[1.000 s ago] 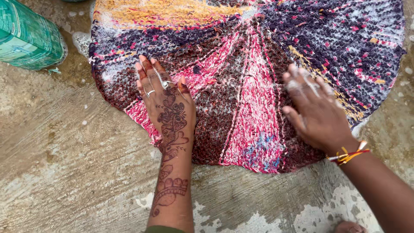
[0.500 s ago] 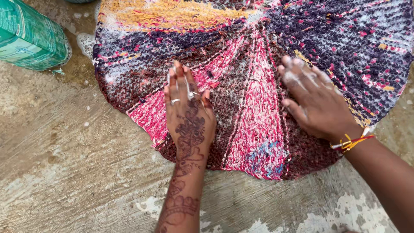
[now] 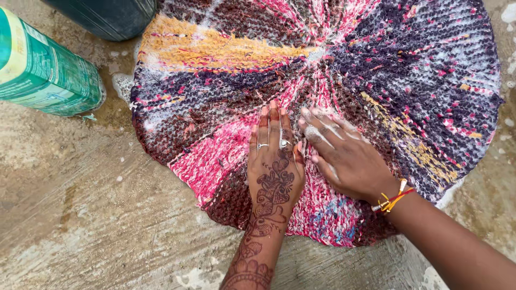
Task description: The person spreads out a round woven rug on the floor and scrubs its surface with soap foam by hand.
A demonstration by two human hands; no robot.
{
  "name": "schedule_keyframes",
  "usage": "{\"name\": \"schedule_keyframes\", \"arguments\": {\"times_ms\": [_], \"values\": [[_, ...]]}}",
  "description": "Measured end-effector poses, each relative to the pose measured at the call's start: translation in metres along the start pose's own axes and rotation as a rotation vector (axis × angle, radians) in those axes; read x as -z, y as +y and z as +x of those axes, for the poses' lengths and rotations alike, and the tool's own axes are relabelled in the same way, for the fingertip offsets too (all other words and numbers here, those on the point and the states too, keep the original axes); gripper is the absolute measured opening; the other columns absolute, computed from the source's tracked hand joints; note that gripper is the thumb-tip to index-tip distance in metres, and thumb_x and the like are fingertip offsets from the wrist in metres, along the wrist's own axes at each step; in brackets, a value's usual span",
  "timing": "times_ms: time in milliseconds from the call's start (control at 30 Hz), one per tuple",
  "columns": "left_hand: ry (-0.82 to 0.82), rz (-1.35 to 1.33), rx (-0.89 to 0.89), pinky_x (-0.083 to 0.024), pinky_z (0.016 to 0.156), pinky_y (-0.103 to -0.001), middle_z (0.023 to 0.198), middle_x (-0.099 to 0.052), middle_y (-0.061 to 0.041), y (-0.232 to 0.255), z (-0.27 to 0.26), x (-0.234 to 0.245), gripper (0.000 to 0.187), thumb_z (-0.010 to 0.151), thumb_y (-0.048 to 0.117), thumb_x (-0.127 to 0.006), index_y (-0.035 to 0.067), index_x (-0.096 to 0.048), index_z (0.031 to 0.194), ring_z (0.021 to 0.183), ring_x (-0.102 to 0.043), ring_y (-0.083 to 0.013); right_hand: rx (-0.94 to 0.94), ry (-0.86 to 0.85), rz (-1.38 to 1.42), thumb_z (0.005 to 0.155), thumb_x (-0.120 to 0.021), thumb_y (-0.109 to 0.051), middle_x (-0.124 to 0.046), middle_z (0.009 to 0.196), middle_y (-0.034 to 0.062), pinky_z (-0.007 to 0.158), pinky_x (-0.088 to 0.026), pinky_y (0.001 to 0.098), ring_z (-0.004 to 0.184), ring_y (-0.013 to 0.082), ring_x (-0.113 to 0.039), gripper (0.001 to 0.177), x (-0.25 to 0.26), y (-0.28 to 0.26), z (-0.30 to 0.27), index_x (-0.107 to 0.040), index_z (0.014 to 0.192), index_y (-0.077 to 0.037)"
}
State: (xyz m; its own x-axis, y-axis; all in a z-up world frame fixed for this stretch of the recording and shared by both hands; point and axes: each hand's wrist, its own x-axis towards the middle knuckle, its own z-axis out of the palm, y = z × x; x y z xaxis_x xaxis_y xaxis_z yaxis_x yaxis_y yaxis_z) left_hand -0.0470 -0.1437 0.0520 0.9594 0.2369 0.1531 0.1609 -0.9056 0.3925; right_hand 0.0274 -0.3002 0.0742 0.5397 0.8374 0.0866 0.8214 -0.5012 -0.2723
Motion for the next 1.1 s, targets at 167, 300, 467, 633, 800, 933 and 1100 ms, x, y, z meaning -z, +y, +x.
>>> {"name": "schedule_keyframes", "arguments": {"times_ms": [167,300,467,633,800,933,1100], "values": [[0.105,0.091,-0.101,-0.023,0.128,-0.044,0.169,-0.026,-0.010,-0.028,0.067,-0.034,0.064,0.103,0.031,-0.047,0.011,-0.027,0.161,0.156,-0.026,-0.0244,0.141,-0.057,-0.108,0.099,-0.048,-0.040,-0.034,0.164,0.0188,0.124,-0.021,0.0498,0.150,0.0312,-0.033,0.065,-0.001,0.050,0.033,-0.037,0.152,-0.005],[0.014,0.143,-0.069,-0.022,0.128,-0.044,0.165,-0.031,-0.009,-0.047,0.123,-0.042,0.064,0.106,0.034,-0.048,0.013,-0.027,0.163,0.154,-0.029,-0.0254,-0.023,-0.048,-0.047,0.106,-0.040,-0.037,-0.034,0.164,0.0180,0.124,-0.018,0.0518,0.151,0.0331,-0.030,0.065,0.005,0.081,0.073,-0.031,0.162,-0.007],[0.153,0.110,-0.017,-0.024,0.128,-0.045,0.167,-0.031,-0.014,-0.042,0.089,-0.029,0.066,0.103,0.032,-0.053,0.004,-0.033,0.159,0.154,-0.029,-0.0292,-0.161,0.040,-0.070,0.104,-0.039,-0.034,-0.027,0.168,0.0188,0.126,-0.014,0.0495,0.155,0.0338,-0.023,0.063,-0.007,0.041,0.066,-0.032,0.159,-0.003],[0.120,0.099,0.112,-0.024,0.125,-0.047,0.167,-0.028,-0.016,-0.042,0.029,0.004,0.064,0.102,0.030,-0.053,0.002,-0.035,0.158,0.154,-0.028,-0.0312,0.027,-0.041,-0.014,0.095,-0.046,-0.028,-0.030,0.167,0.0127,0.126,-0.018,0.0473,0.155,0.0288,-0.025,0.064,-0.010,-0.011,0.049,-0.038,0.154,-0.006],[0.232,0.150,0.120,-0.021,0.129,-0.046,0.169,-0.027,-0.018,-0.061,0.072,-0.015,0.064,0.109,0.030,-0.048,-0.002,-0.033,0.162,0.158,-0.027,-0.0319,0.149,0.013,-0.003,0.098,-0.049,-0.026,-0.033,0.167,0.0138,0.125,-0.021,0.0489,0.153,0.0307,-0.030,0.060,-0.018,0.018,0.097,-0.042,0.154,-0.005],[0.210,0.203,0.109,-0.019,0.129,-0.048,0.169,-0.026,-0.022,-0.092,0.141,-0.033,0.064,0.112,0.036,-0.047,-0.004,-0.034,0.160,0.157,-0.025,-0.0346,0.103,0.104,-0.062,0.106,-0.047,-0.029,-0.039,0.164,0.0157,0.127,-0.023,0.0489,0.152,0.0311,-0.036,0.051,-0.038,0.052,0.164,-0.045,0.152,-0.006],[0.270,0.196,0.078,-0.016,0.124,-0.051,0.161,-0.033,-0.026,-0.120,0.239,-0.058,0.068,0.108,0.036,-0.050,-0.009,-0.039,0.159,0.151,-0.027,-0.0400,0.170,0.296,-0.114,0.109,-0.048,-0.030,-0.048,0.158,0.0207,0.120,-0.029,0.0525,0.145,0.0360,-0.045,0.049,-0.044,0.108,0.216,-0.049,0.149,-0.001]]}}
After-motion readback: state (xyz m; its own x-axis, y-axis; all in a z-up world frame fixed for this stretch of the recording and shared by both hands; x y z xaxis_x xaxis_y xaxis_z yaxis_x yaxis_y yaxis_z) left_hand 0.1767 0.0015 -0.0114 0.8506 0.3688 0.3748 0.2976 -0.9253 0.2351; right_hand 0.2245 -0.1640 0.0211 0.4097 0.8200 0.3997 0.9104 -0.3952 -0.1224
